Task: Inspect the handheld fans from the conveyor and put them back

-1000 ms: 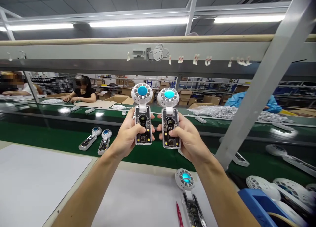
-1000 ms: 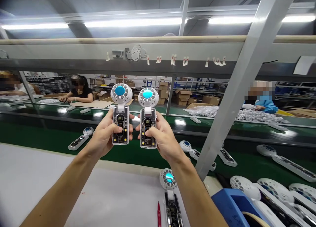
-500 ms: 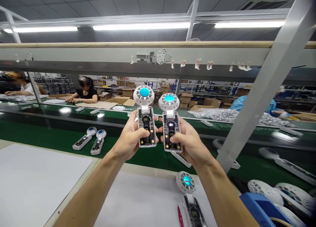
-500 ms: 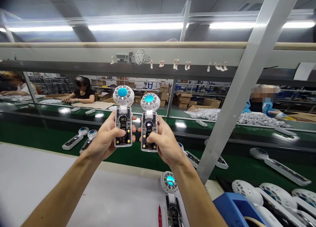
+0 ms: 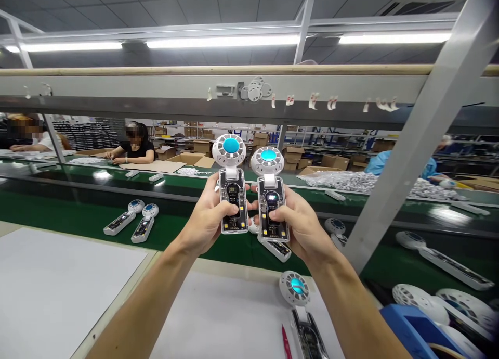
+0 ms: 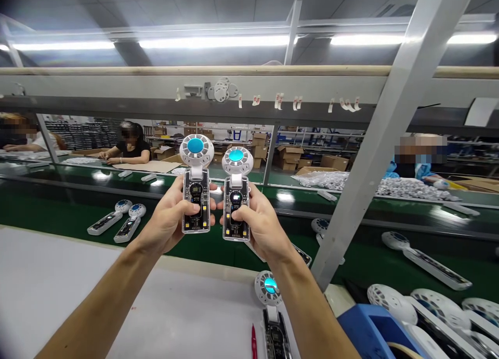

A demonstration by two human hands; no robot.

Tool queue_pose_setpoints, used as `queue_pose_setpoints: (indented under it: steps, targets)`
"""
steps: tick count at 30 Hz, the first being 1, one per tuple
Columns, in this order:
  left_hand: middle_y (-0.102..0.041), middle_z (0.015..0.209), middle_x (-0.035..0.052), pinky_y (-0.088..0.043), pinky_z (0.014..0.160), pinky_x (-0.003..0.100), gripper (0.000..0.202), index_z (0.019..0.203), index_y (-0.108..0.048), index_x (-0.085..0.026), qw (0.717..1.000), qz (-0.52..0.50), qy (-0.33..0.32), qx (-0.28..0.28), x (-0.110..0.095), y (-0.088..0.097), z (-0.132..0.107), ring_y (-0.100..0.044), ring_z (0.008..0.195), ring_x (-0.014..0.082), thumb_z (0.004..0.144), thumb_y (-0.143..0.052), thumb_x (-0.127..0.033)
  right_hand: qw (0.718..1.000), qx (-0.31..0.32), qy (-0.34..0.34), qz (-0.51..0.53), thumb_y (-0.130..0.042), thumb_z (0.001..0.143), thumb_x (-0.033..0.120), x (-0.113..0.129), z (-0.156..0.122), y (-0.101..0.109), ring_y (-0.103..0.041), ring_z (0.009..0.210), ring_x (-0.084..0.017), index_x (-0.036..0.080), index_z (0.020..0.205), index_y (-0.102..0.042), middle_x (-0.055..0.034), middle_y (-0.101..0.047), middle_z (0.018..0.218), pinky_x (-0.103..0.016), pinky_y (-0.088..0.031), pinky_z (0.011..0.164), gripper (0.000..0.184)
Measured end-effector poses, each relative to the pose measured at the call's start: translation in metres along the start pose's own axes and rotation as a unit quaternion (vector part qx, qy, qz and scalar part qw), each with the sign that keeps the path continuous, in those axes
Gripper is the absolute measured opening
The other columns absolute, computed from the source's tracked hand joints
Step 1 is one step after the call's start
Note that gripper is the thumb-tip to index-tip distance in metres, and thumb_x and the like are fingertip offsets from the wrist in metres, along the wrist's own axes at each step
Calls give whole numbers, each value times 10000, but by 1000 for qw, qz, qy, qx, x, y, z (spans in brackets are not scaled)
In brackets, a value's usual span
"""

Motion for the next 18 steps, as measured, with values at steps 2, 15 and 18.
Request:
queue_pose_setpoints:
  steps: [2,15,18]
  targets:
    - [-694,1085,71,-589,610,307,641,1264,-400,-197,1000,-4,2,-4,0,0,0,-692,705,171,693,-671,-88,1000,-1,-2,2,-661,696,140,0,0,0,-685,704,-151,202,1185,-598,-38,-739,975,-255,-580,629,496]
    - [-685,1073,67,-579,589,317,622,1256,-403,-206,1000,9,-5,-15,-3,2,1,-682,660,167,698,-659,-103,1000,5,-8,-3,-664,699,133,2,-3,3,-676,678,-157,202,1177,-590,-46,-731,939,-261,-568,590,489]
    - [-669,1127,70,-585,604,324,607,1262,-404,-223,1000,8,-12,-14,-2,6,1,-696,703,174,718,-646,-101,1000,-7,-4,-1,-727,697,181,3,-2,3,-690,692,-174,205,1167,-593,-50,-734,941,-281,-579,603,489]
Point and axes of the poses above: each hand's wrist, its own z-axis towards the middle knuckle, its own y-axis out of the back of the hand, x = y × z, the point moved 5 cm from there along z, towards the middle knuckle
